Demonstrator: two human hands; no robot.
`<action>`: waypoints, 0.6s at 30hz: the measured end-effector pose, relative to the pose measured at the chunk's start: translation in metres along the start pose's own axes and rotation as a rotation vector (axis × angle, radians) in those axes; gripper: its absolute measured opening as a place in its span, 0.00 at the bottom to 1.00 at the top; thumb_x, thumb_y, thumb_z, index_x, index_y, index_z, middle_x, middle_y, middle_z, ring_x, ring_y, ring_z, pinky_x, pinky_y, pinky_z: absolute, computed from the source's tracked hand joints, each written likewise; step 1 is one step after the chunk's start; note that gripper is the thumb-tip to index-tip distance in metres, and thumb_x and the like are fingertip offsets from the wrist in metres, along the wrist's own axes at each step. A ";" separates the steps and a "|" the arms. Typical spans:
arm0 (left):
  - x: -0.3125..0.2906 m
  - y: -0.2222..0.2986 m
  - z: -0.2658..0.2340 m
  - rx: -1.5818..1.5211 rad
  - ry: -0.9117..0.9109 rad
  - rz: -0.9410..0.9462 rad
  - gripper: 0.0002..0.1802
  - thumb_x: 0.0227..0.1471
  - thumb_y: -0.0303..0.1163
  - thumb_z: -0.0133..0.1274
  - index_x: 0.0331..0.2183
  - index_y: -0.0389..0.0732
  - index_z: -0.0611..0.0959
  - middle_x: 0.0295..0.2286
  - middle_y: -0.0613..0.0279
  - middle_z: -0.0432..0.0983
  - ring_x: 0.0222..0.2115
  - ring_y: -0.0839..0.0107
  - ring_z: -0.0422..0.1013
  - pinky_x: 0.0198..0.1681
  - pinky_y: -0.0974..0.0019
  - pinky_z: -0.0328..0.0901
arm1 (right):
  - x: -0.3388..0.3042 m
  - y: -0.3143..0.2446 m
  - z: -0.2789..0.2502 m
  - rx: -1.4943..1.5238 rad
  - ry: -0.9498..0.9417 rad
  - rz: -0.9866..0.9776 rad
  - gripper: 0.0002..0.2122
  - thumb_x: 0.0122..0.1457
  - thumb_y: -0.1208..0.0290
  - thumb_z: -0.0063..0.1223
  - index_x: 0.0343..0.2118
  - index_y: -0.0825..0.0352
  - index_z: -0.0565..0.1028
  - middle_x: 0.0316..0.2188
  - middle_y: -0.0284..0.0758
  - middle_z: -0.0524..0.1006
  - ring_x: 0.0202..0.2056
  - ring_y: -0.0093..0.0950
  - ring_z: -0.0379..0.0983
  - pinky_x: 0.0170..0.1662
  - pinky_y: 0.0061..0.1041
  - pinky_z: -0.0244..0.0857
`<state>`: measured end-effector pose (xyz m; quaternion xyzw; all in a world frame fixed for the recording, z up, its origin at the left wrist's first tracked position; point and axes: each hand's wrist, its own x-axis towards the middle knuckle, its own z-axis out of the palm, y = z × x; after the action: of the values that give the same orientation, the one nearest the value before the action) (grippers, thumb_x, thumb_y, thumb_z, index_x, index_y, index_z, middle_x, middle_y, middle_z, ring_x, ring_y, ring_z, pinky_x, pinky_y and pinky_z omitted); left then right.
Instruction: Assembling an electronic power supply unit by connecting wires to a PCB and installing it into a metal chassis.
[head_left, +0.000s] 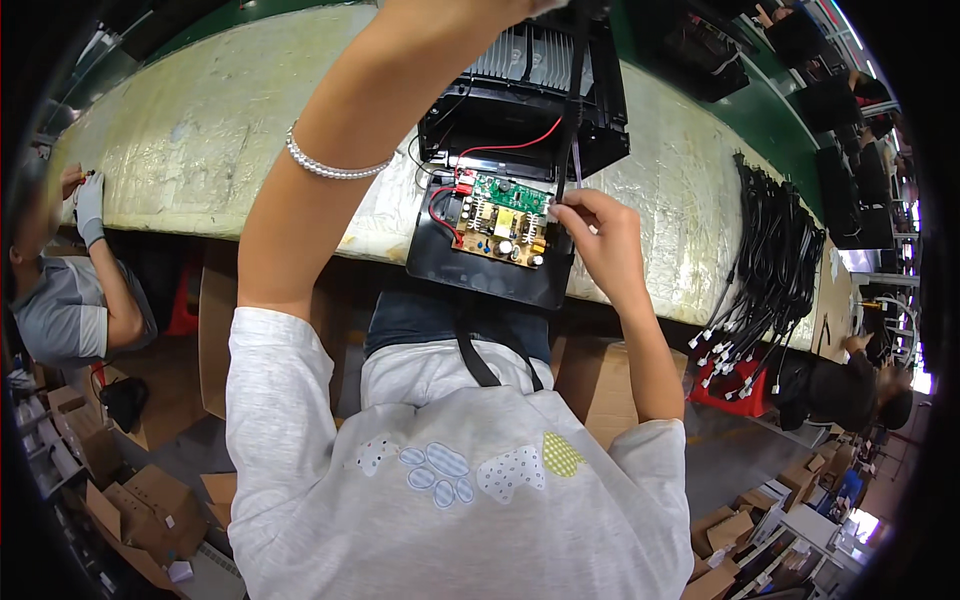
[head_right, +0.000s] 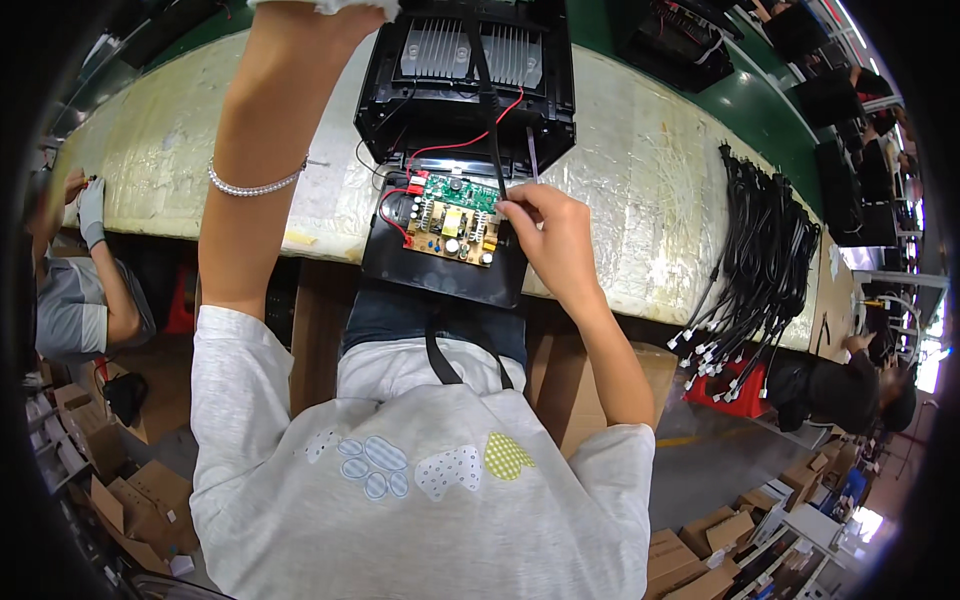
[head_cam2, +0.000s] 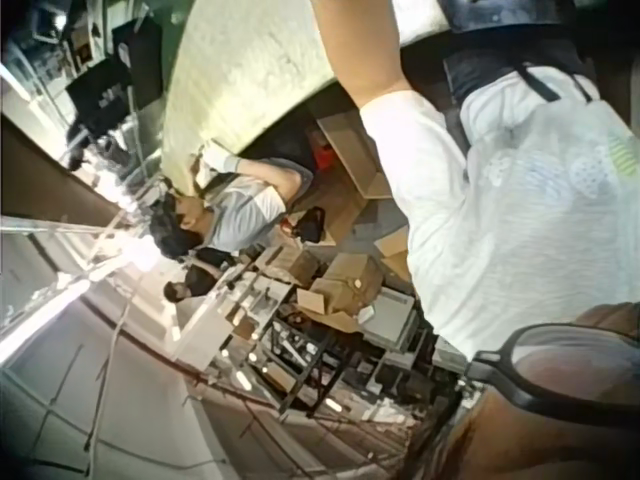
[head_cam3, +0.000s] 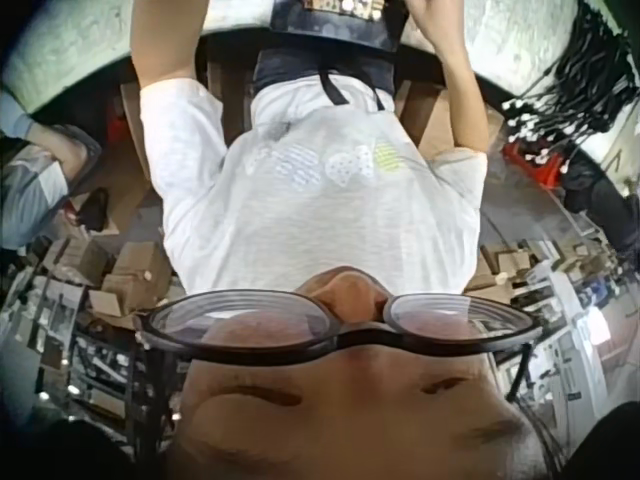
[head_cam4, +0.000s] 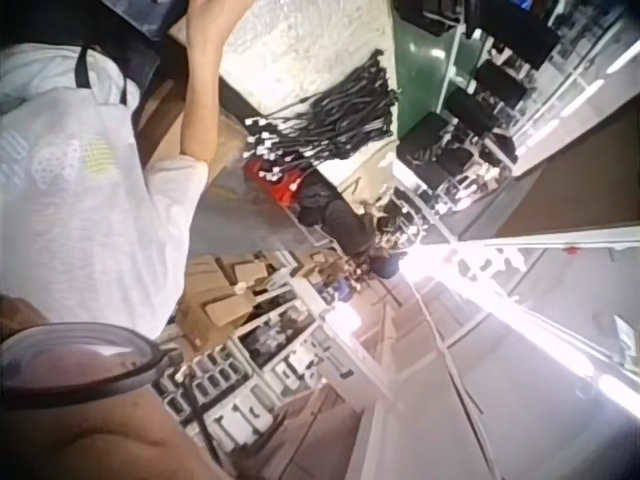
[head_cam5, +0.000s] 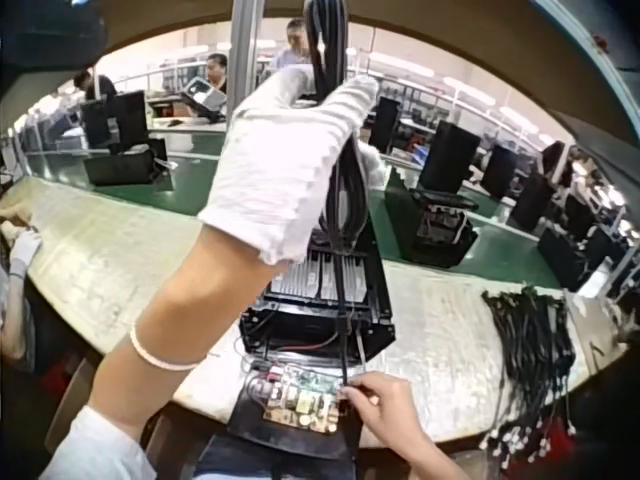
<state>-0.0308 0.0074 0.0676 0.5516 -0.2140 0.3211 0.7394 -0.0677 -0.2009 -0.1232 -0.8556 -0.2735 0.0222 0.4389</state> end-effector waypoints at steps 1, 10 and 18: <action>-0.001 0.001 0.001 0.000 0.001 -0.003 0.12 0.58 0.35 0.55 0.35 0.36 0.72 0.17 0.64 0.73 0.17 0.75 0.73 0.22 0.72 0.70 | 0.002 0.002 0.002 0.058 0.004 0.044 0.06 0.54 0.77 0.60 0.31 0.74 0.78 0.25 0.37 0.79 0.26 0.20 0.74 0.31 0.18 0.67; -0.007 0.003 0.004 -0.016 0.047 -0.121 0.12 0.58 0.35 0.55 0.35 0.36 0.72 0.18 0.64 0.73 0.17 0.75 0.73 0.23 0.71 0.71 | -0.008 0.020 0.014 0.103 0.036 -0.023 0.05 0.53 0.78 0.60 0.31 0.74 0.78 0.27 0.36 0.78 0.26 0.22 0.74 0.30 0.18 0.66; -0.012 0.001 0.002 -0.026 0.088 -0.232 0.13 0.58 0.36 0.55 0.35 0.37 0.72 0.19 0.64 0.73 0.18 0.74 0.74 0.24 0.71 0.72 | -0.008 0.013 0.008 0.007 -0.042 -0.191 0.05 0.49 0.82 0.62 0.27 0.73 0.76 0.27 0.36 0.74 0.27 0.28 0.71 0.30 0.23 0.64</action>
<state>-0.0400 0.0028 0.0609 0.5484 -0.1200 0.2546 0.7874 -0.0706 -0.2054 -0.1397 -0.8234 -0.3631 -0.0007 0.4362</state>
